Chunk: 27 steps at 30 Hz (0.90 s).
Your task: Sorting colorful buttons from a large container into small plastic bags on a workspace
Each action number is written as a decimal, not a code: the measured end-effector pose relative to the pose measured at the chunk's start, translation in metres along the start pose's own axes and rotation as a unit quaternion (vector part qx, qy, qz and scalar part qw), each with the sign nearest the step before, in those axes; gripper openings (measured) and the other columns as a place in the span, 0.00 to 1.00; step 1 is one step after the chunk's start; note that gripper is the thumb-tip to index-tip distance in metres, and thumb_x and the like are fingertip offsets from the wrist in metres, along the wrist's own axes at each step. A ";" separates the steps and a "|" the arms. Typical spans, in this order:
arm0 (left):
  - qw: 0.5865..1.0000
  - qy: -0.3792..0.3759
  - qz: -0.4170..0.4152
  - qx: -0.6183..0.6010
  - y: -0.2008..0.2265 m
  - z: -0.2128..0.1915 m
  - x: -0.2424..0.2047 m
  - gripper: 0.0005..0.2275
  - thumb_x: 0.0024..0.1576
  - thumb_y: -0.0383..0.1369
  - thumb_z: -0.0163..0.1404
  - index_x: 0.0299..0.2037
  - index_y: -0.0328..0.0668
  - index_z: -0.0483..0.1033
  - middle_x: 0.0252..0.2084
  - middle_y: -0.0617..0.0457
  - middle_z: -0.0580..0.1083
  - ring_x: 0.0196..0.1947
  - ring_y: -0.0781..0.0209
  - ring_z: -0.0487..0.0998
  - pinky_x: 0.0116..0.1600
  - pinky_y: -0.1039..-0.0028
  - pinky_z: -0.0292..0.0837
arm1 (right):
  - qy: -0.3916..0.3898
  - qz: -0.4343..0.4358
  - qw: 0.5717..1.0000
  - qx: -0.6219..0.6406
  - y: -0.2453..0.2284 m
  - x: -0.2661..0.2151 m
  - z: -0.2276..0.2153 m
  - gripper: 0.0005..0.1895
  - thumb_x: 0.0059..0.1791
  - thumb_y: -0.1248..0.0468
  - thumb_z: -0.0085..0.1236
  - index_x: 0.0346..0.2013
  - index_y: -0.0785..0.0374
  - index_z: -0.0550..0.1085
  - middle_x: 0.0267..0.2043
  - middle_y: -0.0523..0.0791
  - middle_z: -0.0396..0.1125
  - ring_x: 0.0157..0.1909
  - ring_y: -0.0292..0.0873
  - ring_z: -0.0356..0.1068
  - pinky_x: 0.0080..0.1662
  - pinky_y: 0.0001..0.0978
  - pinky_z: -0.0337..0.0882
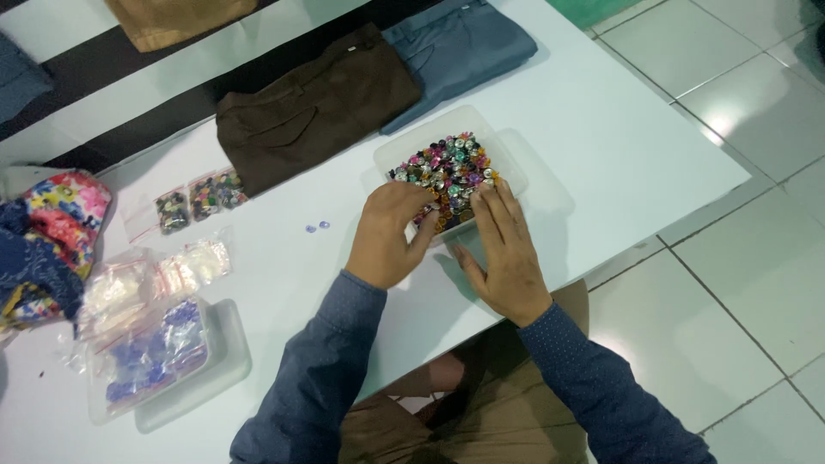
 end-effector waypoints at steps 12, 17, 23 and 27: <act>0.973 -0.219 -0.072 0.016 0.007 0.069 0.070 0.18 0.52 0.26 0.59 0.53 0.46 0.82 0.50 0.38 0.75 0.52 0.40 0.79 0.51 0.54 0.79 | 0.131 0.076 0.988 0.033 0.020 -0.005 -0.021 0.25 0.55 0.67 0.51 0.67 0.69 0.61 0.68 0.55 0.51 0.74 0.69 0.47 0.67 0.66 0.56; 0.967 -0.230 -0.073 0.083 -0.024 0.098 0.059 0.12 0.53 0.23 0.52 0.44 0.43 0.85 0.40 0.42 0.74 0.40 0.46 0.79 0.40 0.58 0.81 | 0.127 0.094 0.987 0.037 0.021 -0.003 -0.019 0.24 0.55 0.66 0.51 0.66 0.69 0.63 0.67 0.55 0.52 0.74 0.68 0.47 0.67 0.65 0.57; 0.940 -0.289 -0.173 0.056 -0.042 0.077 0.058 0.11 0.54 0.21 0.50 0.44 0.29 0.83 0.38 0.36 0.76 0.39 0.44 0.81 0.40 0.57 0.82 | 0.128 0.082 0.988 0.034 0.015 0.000 -0.021 0.19 0.55 0.67 0.52 0.60 0.69 0.67 0.65 0.54 0.54 0.72 0.66 0.51 0.65 0.65 0.59; 0.942 -0.277 -0.185 0.031 -0.057 0.070 0.064 0.14 0.54 0.21 0.47 0.48 0.35 0.82 0.38 0.42 0.76 0.38 0.49 0.82 0.36 0.64 0.83 | 0.126 0.054 0.991 0.001 0.013 0.006 -0.029 0.16 0.53 0.70 0.55 0.56 0.69 0.71 0.62 0.54 0.57 0.68 0.64 0.57 0.63 0.62 0.62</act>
Point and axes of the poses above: each hand's wrist, its own x-axis towards the middle knuckle, its own z-axis out of the palm, y = z × x, the point moved 7 cm from there along x, towards the middle knuckle
